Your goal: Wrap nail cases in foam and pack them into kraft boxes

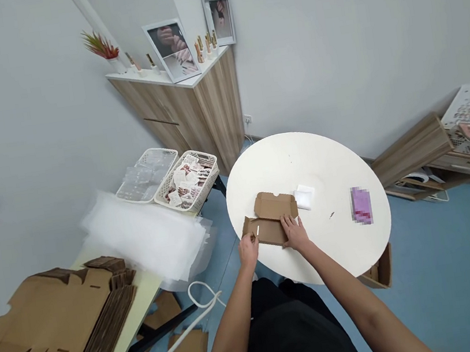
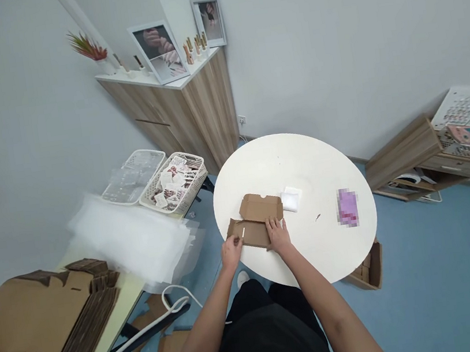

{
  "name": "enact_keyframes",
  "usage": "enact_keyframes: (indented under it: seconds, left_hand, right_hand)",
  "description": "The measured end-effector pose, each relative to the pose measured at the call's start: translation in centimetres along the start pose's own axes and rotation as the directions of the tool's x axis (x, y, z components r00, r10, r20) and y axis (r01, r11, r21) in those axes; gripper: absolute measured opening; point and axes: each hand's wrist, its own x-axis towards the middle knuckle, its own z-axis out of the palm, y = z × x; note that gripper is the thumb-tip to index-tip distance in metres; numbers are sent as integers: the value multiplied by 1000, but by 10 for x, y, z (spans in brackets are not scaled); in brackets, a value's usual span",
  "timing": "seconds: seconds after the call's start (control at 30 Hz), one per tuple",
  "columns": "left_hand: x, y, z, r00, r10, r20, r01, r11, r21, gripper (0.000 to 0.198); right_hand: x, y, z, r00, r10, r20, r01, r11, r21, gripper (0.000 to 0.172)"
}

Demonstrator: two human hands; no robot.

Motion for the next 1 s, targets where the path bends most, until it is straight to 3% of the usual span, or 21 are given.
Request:
enact_keyframes:
  seconds: [0.3,0.53,0.7,1.0]
  left_hand:
    - [9,6,9,997,67,49,-71,995,76,15]
    - [35,14,-14,992,117,40,-122,981,149,19]
    - [54,24,-25,986,116,117,-140,964,226,21]
    - [45,39,-6,982,122,143,-157,951,268,18]
  right_hand:
    - [-1,0,0,1000,-11,-7,11,1000,17,119]
    - [-2,-1,-2,1000,-4,-5,5,1000,27,120]
    - [-2,-2,-3,1000,-5,9,4,1000,30,121]
    - [-1,-2,-1,1000,-7,-8,8,999,33,120]
